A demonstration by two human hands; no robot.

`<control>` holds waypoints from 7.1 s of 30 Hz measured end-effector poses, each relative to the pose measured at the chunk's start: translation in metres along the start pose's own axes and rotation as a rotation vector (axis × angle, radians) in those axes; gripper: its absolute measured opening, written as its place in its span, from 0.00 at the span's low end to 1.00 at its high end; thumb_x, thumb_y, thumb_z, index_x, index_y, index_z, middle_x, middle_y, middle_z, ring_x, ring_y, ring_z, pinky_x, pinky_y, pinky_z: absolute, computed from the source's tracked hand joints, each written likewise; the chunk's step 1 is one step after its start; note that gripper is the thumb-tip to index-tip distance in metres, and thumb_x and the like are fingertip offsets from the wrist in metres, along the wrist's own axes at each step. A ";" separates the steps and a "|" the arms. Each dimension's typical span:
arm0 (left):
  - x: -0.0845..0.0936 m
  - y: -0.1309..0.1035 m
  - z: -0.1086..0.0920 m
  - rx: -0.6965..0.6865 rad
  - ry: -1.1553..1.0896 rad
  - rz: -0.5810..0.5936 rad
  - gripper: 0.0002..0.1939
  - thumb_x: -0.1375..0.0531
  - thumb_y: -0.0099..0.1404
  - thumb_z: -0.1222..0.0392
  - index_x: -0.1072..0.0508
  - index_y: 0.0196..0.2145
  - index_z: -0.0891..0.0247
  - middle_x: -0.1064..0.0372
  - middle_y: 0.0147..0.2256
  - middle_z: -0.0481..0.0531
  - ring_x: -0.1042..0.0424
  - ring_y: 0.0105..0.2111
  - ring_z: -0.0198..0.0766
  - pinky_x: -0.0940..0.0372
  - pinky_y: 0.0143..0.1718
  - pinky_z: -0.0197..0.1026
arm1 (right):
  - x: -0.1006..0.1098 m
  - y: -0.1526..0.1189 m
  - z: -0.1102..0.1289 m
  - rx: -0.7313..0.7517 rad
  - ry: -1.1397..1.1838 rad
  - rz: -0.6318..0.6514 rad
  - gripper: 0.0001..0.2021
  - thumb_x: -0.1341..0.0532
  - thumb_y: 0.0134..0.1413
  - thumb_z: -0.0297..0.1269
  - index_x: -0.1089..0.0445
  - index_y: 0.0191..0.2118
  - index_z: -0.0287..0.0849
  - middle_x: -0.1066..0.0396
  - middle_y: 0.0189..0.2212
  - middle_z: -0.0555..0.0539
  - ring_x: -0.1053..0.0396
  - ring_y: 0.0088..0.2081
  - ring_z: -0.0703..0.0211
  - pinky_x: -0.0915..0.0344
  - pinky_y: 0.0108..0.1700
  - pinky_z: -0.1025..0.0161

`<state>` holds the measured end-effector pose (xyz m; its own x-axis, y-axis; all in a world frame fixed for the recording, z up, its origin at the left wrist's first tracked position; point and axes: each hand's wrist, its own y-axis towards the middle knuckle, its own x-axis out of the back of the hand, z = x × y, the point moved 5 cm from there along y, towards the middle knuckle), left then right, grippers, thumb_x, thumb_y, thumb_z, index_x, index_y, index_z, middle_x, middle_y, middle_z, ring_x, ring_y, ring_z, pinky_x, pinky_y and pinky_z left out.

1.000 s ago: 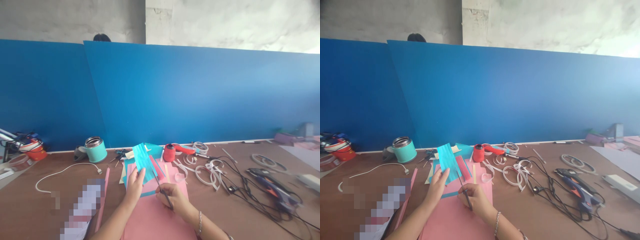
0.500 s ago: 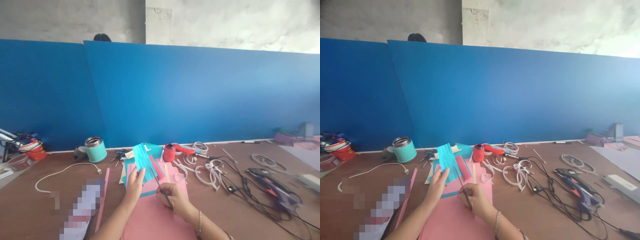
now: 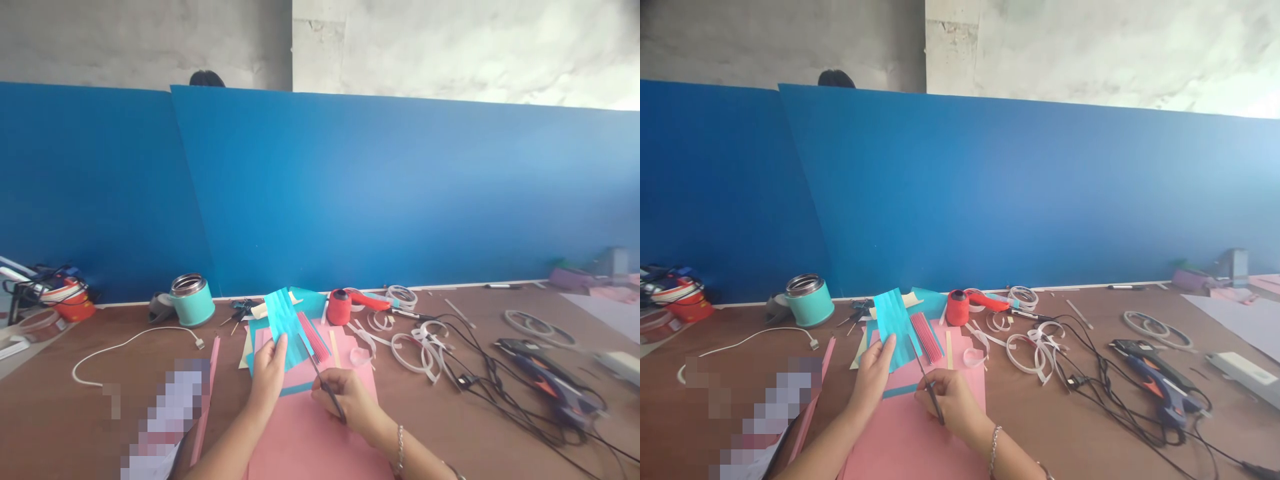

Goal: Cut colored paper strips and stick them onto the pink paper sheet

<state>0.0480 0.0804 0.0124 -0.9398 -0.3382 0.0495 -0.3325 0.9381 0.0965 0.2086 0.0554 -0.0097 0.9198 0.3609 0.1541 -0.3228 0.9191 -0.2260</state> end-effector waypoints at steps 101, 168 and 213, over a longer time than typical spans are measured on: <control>-0.019 -0.018 0.004 0.272 -0.144 0.179 0.24 0.41 0.51 0.39 0.44 0.17 0.60 0.51 0.14 0.39 0.49 0.13 0.27 0.53 0.13 0.31 | 0.003 0.006 -0.005 0.094 0.061 -0.058 0.15 0.35 0.42 0.46 0.33 0.31 0.39 0.41 0.13 0.58 0.44 0.14 0.70 0.50 0.15 0.72; -0.020 -0.016 -0.003 0.122 -0.202 0.254 0.21 0.38 0.52 0.43 0.26 0.31 0.67 0.29 0.23 0.49 0.31 0.24 0.38 0.36 0.25 0.36 | 0.001 0.009 -0.010 0.106 0.126 -0.021 0.09 0.44 0.34 0.29 0.30 0.28 0.37 0.45 0.11 0.59 0.52 0.14 0.72 0.54 0.16 0.71; -0.028 -0.022 -0.003 0.117 -0.204 0.371 0.22 0.39 0.54 0.43 0.26 0.34 0.66 0.27 0.30 0.53 0.30 0.30 0.41 0.34 0.30 0.38 | 0.001 0.011 -0.012 0.122 0.202 -0.027 0.10 0.44 0.36 0.31 0.30 0.30 0.37 0.42 0.11 0.59 0.51 0.13 0.72 0.56 0.15 0.71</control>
<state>0.0820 0.0686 0.0116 -0.9898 0.0336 -0.1386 0.0346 0.9994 -0.0046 0.2080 0.0643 -0.0234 0.9506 0.3077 -0.0403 -0.3103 0.9449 -0.1045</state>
